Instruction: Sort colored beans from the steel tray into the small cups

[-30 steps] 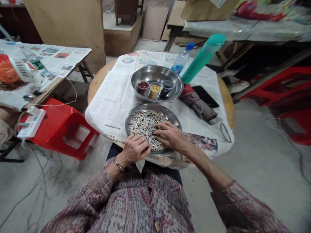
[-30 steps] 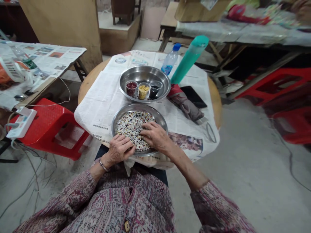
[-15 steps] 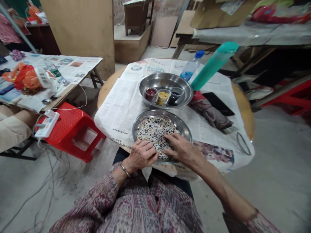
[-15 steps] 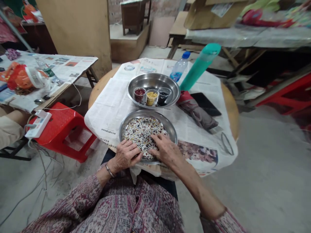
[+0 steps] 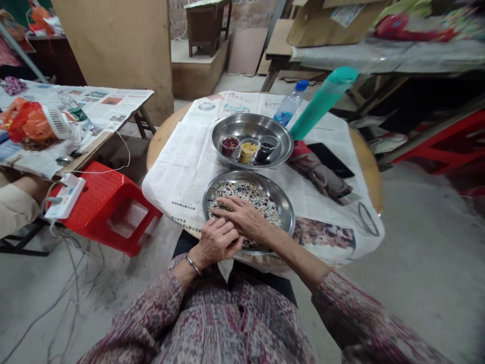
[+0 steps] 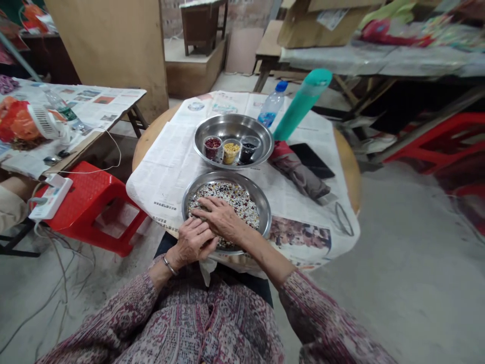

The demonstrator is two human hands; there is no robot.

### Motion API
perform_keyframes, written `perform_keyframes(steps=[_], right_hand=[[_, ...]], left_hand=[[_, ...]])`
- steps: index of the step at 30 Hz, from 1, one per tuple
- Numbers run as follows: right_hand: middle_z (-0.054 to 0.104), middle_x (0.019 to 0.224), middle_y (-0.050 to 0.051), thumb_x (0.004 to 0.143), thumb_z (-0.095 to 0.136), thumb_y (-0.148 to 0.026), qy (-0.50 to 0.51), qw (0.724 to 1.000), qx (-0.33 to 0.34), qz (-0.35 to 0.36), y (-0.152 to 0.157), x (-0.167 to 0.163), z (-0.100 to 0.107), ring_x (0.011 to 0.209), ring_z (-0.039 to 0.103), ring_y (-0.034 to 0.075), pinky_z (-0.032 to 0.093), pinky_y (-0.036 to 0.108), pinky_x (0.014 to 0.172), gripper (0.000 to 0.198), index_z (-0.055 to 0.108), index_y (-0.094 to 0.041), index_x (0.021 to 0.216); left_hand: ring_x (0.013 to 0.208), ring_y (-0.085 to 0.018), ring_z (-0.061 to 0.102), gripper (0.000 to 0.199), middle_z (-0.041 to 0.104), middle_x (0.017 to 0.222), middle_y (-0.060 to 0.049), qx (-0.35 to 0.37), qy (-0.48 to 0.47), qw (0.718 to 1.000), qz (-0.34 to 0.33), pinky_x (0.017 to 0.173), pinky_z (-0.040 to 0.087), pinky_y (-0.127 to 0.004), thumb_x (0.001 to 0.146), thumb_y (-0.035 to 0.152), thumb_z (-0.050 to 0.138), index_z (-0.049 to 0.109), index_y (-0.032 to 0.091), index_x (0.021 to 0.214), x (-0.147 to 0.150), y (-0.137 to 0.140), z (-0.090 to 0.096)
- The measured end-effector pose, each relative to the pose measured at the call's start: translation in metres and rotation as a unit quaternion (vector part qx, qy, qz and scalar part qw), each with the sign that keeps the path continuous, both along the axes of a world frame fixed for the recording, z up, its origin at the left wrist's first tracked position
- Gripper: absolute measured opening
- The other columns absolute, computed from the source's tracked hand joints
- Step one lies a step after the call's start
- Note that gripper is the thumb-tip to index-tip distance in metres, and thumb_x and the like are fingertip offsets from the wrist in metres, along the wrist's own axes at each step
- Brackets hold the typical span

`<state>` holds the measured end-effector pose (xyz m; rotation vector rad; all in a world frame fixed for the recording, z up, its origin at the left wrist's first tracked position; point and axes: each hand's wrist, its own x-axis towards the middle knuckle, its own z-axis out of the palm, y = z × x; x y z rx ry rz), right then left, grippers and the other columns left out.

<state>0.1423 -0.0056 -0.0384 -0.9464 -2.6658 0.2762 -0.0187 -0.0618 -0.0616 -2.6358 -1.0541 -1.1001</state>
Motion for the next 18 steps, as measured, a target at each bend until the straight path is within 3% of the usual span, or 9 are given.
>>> perform_keyframes(steps=[3,8,11,14,18], right_hand=[[0.060,0.129,0.012,0.094,0.054,-0.020,-0.012,1.000,0.007,-0.025,0.009,-0.001,-0.001,0.122,0.049,0.027,0.045,0.046,0.101,0.026,0.067,-0.022,0.116],[0.065,0.116,0.013,0.094,0.046,-0.015,-0.022,0.984,0.031,-0.174,0.009,0.026,0.004,0.113,0.052,0.030,0.048,0.046,0.094,0.026,0.070,-0.020,0.102],[0.065,0.110,0.014,0.095,0.048,-0.023,-0.030,0.972,0.015,-0.234,-0.006,0.045,0.007,0.106,0.056,0.030,0.051,0.044,0.090,0.023,0.070,-0.021,0.101],[0.063,0.111,0.013,0.093,0.057,-0.035,-0.005,0.978,-0.016,-0.206,-0.026,0.051,0.005,0.106,0.058,0.029,0.051,0.044,0.091,0.026,0.065,-0.021,0.114],[0.062,0.112,0.010,0.091,0.061,-0.027,0.050,0.990,-0.071,-0.115,-0.038,0.034,-0.002,0.103,0.060,0.024,0.053,0.039,0.088,0.033,0.060,-0.023,0.124]], left_hand=[[0.074,-0.017,0.055,0.024,0.060,0.069,-0.001,-0.004,0.013,1.000,0.005,0.070,0.038,-0.034,0.092,0.029,0.057,0.057,0.020,0.069,0.000,0.000,0.001],[0.074,-0.017,0.055,0.025,0.057,0.067,-0.001,-0.012,0.021,1.000,-0.001,0.069,0.037,-0.034,0.092,0.029,0.056,0.057,0.020,0.069,0.000,0.000,0.001],[0.072,-0.016,0.054,0.026,0.057,0.067,-0.001,-0.006,0.013,1.000,-0.001,0.069,0.037,-0.034,0.092,0.028,0.057,0.056,0.020,0.068,0.000,-0.001,0.002],[0.071,-0.016,0.054,0.025,0.058,0.067,0.000,-0.003,0.004,1.000,-0.002,0.068,0.037,-0.034,0.092,0.027,0.057,0.056,0.020,0.068,0.000,-0.001,0.001],[0.076,-0.017,0.056,0.019,0.061,0.073,-0.002,-0.011,0.013,1.000,-0.009,0.069,0.037,-0.034,0.092,0.028,0.056,0.060,0.020,0.075,-0.001,0.000,-0.003]])
